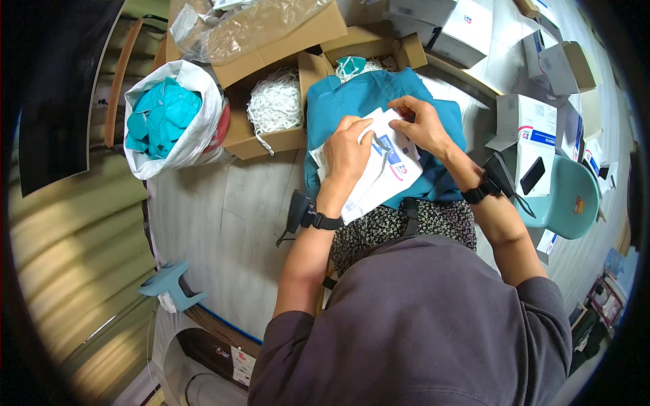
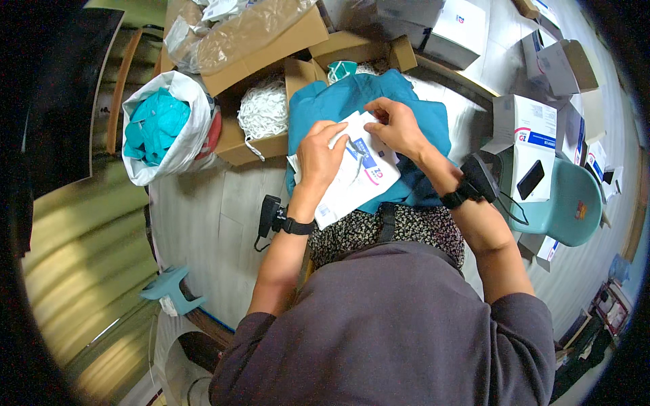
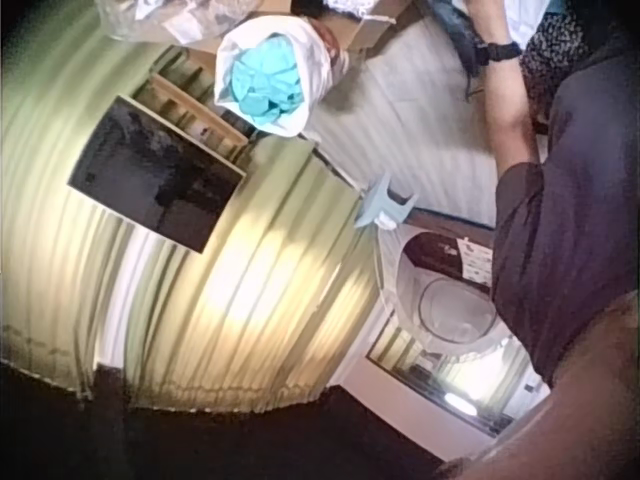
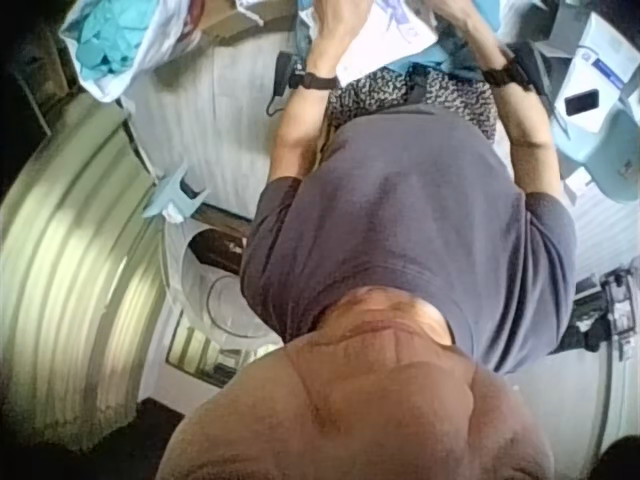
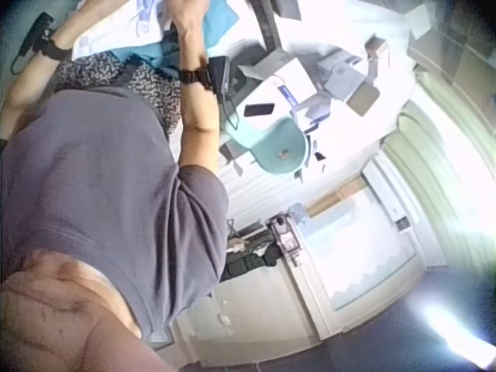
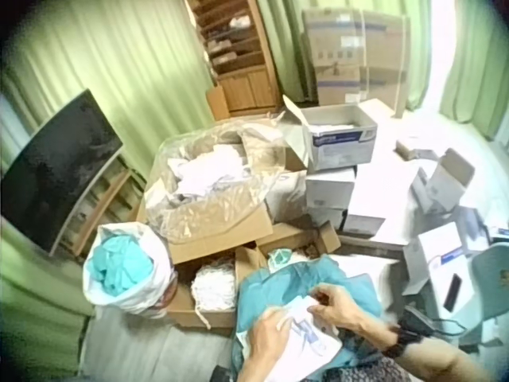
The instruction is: Inspecting and organizing surgical masks from various boxes and bags.
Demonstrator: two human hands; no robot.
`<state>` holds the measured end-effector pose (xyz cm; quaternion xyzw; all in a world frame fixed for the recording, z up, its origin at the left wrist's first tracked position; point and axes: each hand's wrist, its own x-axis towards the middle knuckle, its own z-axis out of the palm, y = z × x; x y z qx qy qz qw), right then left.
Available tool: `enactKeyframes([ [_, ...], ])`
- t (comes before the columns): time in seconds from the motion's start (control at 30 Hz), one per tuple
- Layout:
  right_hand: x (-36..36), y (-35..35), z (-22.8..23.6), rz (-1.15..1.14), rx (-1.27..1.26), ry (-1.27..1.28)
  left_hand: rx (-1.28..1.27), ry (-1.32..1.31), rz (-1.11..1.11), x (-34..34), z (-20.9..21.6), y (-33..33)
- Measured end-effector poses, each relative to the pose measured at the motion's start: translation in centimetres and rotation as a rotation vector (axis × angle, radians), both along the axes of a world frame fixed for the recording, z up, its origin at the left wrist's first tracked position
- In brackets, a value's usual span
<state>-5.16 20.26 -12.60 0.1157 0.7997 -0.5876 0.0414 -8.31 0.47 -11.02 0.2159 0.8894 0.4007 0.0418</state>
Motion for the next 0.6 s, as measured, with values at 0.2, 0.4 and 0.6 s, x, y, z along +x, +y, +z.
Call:
enactKeyframes([
  [0.2,1.4,-0.7,1.4,-0.077,0.100,0.159,0.044,0.030,-0.061,0.0,1.7,0.7],
  [0.4,2.5,-0.4,2.0,-0.056,0.206,0.346,-0.036,-0.017,-0.097,0.2,2.7,0.5],
  [0.6,3.5,-0.8,2.4,-0.067,-0.228,0.099,-0.063,-0.033,-0.246,-0.3,3.8,0.5],
])
